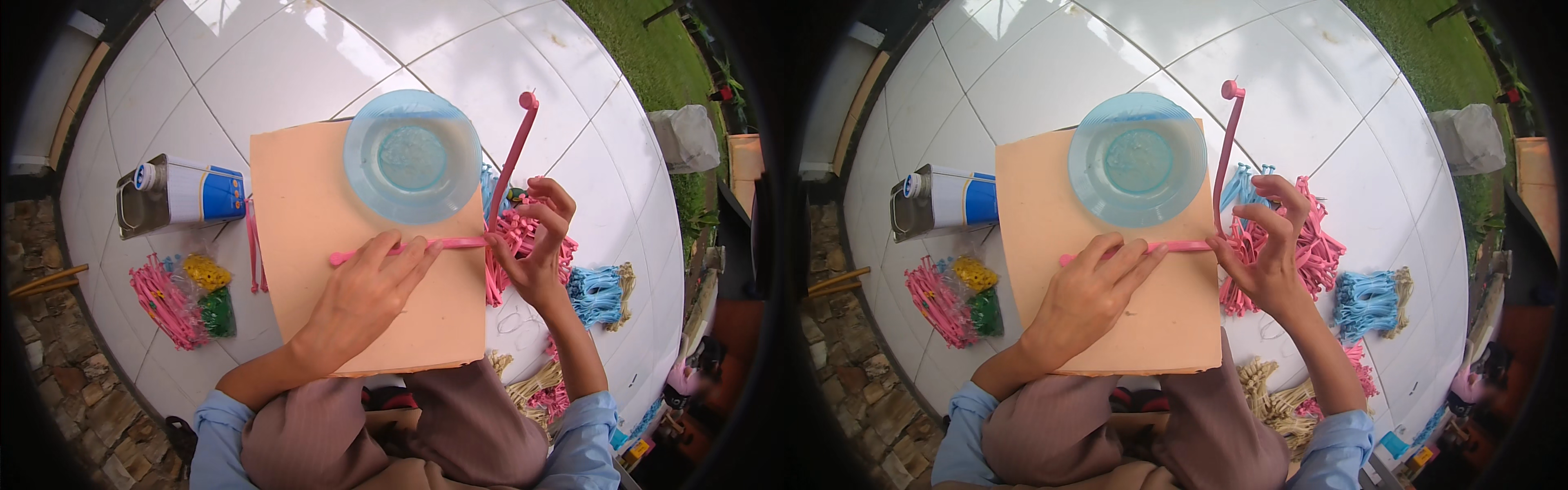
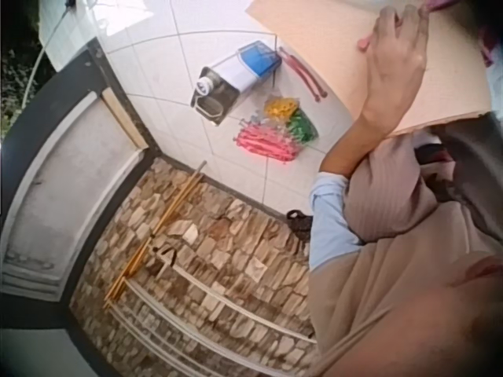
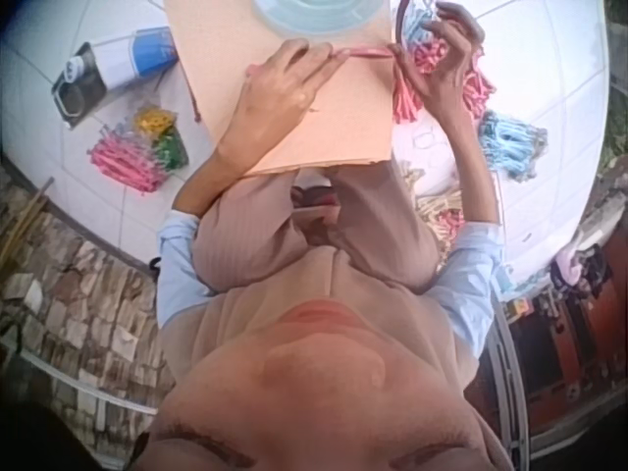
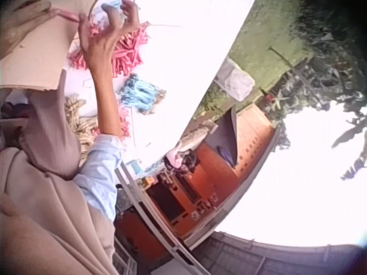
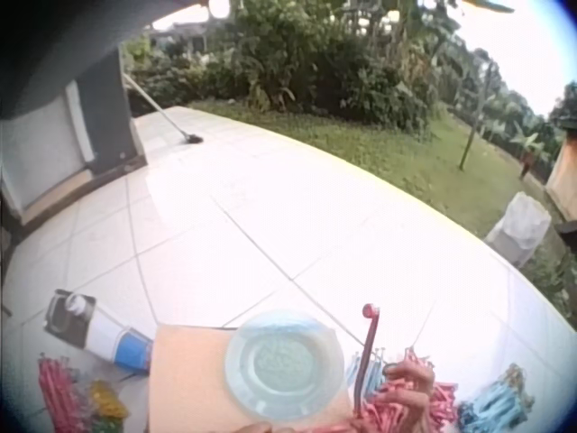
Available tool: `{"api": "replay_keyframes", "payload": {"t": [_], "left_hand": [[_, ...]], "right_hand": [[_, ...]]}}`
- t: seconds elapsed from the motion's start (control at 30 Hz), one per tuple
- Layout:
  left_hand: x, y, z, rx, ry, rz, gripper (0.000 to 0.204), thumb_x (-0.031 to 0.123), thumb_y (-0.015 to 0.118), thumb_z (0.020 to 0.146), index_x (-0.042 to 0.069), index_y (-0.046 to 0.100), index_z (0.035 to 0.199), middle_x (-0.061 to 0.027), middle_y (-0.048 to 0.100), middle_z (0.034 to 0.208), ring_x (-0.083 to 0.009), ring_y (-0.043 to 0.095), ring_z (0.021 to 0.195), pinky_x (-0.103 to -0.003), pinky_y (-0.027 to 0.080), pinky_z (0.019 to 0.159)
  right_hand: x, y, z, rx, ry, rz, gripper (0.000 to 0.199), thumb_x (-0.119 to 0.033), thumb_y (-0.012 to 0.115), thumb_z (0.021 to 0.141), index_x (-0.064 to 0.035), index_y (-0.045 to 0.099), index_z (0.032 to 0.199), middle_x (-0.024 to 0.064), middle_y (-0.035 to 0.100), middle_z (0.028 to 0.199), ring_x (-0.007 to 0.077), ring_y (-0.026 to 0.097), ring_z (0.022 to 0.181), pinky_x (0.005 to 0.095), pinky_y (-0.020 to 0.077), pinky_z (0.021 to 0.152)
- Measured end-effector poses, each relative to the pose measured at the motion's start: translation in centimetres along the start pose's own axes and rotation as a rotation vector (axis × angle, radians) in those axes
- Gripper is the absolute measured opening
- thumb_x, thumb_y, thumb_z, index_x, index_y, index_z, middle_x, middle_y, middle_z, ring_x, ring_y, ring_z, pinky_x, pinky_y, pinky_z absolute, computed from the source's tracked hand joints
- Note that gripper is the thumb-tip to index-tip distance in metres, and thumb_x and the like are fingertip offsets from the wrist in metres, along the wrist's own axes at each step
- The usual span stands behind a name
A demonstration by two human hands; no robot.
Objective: The person sits on a chair and assembles pink plastic strips by attaching small green and yellow plastic pieces to their ends. They repeatedly dip the strips into a bowl of water and place the finished items on a cardboard box.
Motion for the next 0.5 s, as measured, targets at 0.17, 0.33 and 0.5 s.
{"api": "replay_keyframes", "payload": {"t": [0.17,0.33,0.5], "left_hand": [[0.0,-0.1,-0.1,0.024,-0.010,-0.002,0.059,0.004,0.060,0.064,0.005,0.053,0.122,-0.0039,0.052,0.105,-0.0220,0.049,0.096,-0.028,0.051,0.072],[0.1,0.5,-0.3,0.079,-0.001,0.004,0.054,0.004,0.060,0.065,0.007,0.056,0.119,-0.0027,0.053,0.104,-0.0214,0.050,0.096,-0.028,0.050,0.072],[0.3,-0.2,-1.9,0.280,0.044,-0.049,0.045,0.003,0.065,0.066,0.009,0.059,0.111,-0.0037,0.054,0.101,-0.0211,0.051,0.094,-0.033,0.044,0.077]], "right_hand": [[0.4,2.0,-1.4,0.026,0.179,0.237,0.059,0.008,0.059,0.077,-0.0114,0.024,0.120,0.0145,0.051,0.106,0.0202,0.050,0.089,0.0367,0.0406,0.076],[-0.2,2.3,-2.3,0.045,0.272,0.320,0.059,0.012,0.054,0.081,-0.0094,0.019,0.124,0.0148,0.055,0.098,0.0201,0.058,0.086,0.0346,0.0471,0.075],[-2.8,-0.1,-3.4,0.098,0.378,0.540,0.064,0.012,0.053,0.082,-0.0093,0.015,0.128,0.0150,0.057,0.094,0.0217,0.062,0.085,0.0332,0.0541,0.076]]}}
Point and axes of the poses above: each hand's wrist, its own z-axis towards the middle knuckle, its own y-axis out of the palm, x = y × z, the point moved 2 cm from there along z, towards the middle knuckle
